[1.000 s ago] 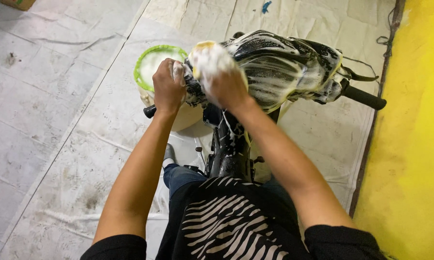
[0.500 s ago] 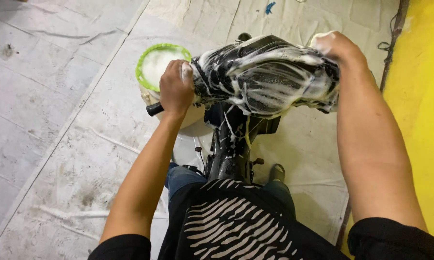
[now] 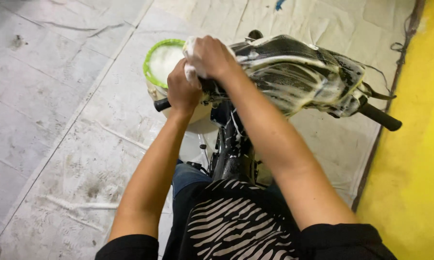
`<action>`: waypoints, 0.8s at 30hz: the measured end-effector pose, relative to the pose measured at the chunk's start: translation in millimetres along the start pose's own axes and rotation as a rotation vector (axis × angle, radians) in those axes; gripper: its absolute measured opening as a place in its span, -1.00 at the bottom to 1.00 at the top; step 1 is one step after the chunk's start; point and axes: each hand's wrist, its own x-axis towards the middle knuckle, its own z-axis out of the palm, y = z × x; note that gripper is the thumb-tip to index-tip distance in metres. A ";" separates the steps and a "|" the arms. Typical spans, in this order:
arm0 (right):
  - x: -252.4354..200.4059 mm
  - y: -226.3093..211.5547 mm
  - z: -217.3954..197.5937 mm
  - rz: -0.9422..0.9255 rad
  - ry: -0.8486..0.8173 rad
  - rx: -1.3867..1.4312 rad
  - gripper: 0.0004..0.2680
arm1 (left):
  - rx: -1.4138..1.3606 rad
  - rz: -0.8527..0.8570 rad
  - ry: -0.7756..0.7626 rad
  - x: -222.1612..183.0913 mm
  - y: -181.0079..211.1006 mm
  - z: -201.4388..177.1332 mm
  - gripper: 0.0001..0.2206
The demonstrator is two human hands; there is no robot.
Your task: The person scrubs the front fairing and handlebars of a motorcycle using a yellow sponge and soapy water from a green bucket. They repeatedly dip the sponge into the bucket and scrub various parts of the bike's front section.
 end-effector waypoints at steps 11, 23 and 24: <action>-109.1 -20.3 54.1 -0.474 0.783 0.050 -0.82 | 0.021 -0.026 -0.098 -13.8 7.5 -3.0 -0.64; -151.4 15.4 136.1 -0.475 1.004 -0.010 -0.94 | 0.043 -0.132 -0.247 -7.8 27.7 -18.4 -0.74; -155.5 14.3 135.0 -0.448 1.018 0.219 -0.91 | 0.034 -0.164 -0.278 -7.8 23.8 -17.0 -0.74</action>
